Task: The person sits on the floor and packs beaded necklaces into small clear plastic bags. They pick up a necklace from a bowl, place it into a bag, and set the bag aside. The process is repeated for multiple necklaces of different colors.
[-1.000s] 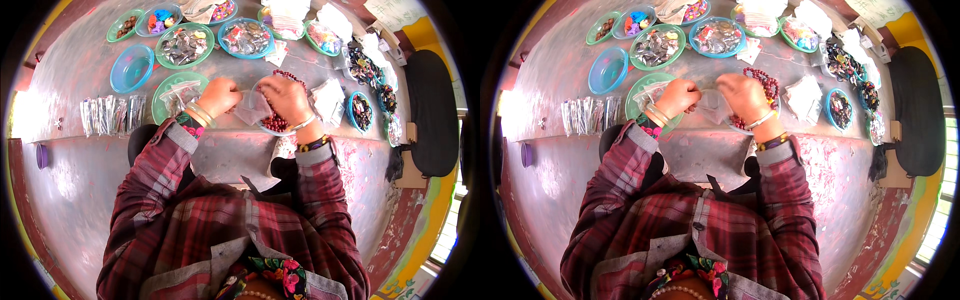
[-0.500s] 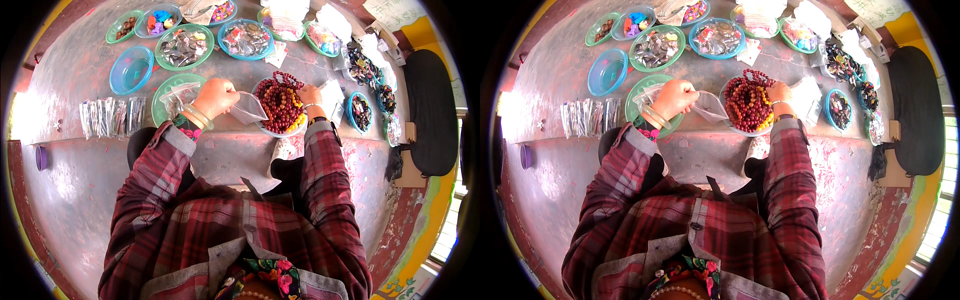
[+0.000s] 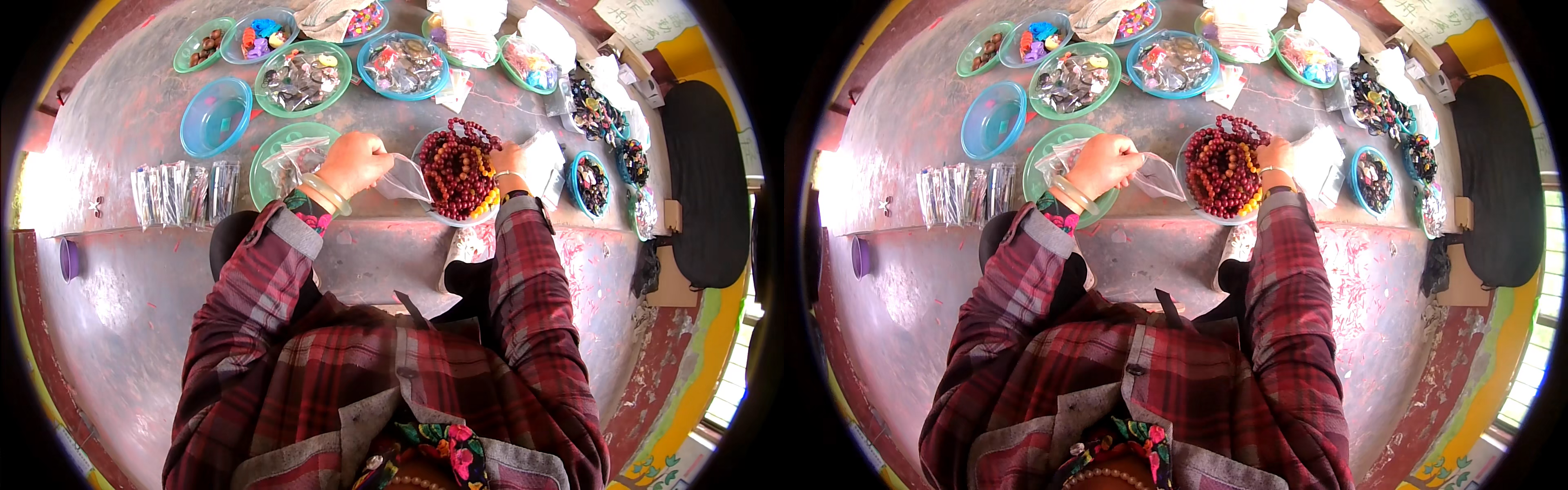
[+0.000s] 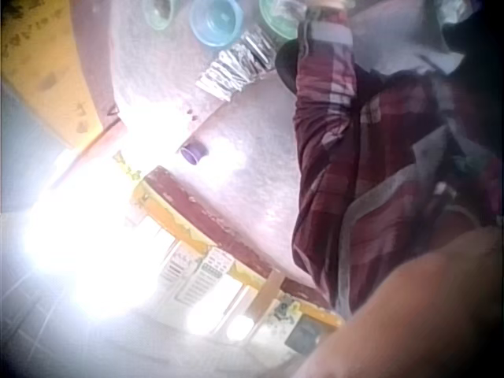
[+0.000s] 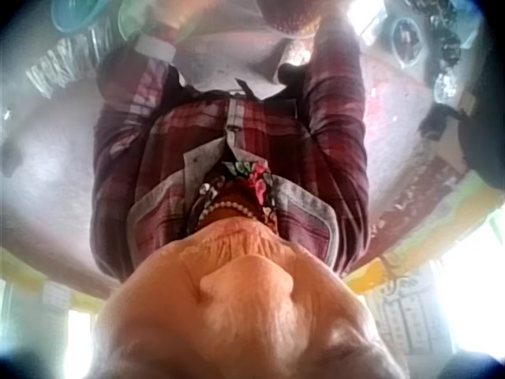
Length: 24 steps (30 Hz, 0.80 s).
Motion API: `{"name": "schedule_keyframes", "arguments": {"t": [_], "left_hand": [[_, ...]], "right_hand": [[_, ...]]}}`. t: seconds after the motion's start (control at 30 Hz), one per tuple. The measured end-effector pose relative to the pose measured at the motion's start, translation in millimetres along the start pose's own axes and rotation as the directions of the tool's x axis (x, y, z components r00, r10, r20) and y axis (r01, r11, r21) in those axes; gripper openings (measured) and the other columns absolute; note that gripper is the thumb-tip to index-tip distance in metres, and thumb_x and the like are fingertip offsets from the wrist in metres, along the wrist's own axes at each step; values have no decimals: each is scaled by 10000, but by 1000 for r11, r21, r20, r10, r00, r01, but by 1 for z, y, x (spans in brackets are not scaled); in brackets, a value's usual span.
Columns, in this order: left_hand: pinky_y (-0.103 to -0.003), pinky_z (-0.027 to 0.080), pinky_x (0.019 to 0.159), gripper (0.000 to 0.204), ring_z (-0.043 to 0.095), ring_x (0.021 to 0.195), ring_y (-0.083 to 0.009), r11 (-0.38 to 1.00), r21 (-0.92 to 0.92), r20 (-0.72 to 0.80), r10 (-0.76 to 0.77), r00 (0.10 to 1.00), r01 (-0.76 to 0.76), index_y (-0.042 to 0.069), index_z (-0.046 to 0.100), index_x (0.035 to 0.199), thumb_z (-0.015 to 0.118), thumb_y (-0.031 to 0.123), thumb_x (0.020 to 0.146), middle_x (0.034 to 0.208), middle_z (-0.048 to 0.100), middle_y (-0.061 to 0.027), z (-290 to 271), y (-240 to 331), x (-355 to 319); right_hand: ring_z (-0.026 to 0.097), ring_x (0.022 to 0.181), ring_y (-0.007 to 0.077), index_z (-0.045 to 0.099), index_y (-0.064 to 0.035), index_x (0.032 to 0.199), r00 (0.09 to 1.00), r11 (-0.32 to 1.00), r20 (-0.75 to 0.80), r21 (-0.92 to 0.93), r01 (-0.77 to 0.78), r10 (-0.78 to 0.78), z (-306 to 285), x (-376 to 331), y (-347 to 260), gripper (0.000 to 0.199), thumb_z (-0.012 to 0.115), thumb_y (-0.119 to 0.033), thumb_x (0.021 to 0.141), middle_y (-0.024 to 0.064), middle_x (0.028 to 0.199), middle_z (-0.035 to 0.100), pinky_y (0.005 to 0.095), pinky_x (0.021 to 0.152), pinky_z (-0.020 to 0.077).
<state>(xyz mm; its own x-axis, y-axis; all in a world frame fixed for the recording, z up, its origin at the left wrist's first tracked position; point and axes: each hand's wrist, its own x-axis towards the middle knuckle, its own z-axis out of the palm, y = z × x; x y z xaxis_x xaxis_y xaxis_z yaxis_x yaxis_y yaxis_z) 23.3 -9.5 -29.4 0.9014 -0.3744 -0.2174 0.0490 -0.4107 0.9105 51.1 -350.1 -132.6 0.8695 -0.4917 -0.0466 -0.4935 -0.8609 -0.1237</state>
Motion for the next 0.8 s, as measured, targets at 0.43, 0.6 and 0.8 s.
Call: {"name": "schedule_keyframes", "arguments": {"t": [0.43, 0.6, 0.8], "left_hand": [[-263, 447, 437, 225, 564, 469, -133, 1000, 31, 43, -6, 999, 4, -10, 590, 649, 591, 188, 756, 551, 578, -70, 2, -4, 3], [-257, 463, 440, 224, 572, 488, -132, 996, 83, 51, -24, 998, 20, -31, 590, 679, 597, 176, 764, 575, 580, -80, 3, 0, 2], [-276, 475, 449, 234, 581, 468, -153, 996, 76, 45, -46, 998, 42, -29, 600, 670, 587, 186, 763, 550, 586, -94, 8, -1, 4]], "right_hand": [[636, 778, 302, 654, -72, 910, 944, 948, -315, 257, 188, -102, -98, -25, -3, 217, 588, -200, 749, 157, 834, 655, 376, 697, 488], [623, 695, 153, 636, -48, 943, 938, 674, -282, 655, 342, -202, -146, -80, -34, 190, 628, -140, 777, 75, 791, 668, 275, 656, 473], [567, 689, 68, 623, -11, 925, 909, 424, -139, 850, 314, -393, -158, -136, -72, 159, 642, -55, 774, 30, 775, 628, 225, 634, 465]]}}
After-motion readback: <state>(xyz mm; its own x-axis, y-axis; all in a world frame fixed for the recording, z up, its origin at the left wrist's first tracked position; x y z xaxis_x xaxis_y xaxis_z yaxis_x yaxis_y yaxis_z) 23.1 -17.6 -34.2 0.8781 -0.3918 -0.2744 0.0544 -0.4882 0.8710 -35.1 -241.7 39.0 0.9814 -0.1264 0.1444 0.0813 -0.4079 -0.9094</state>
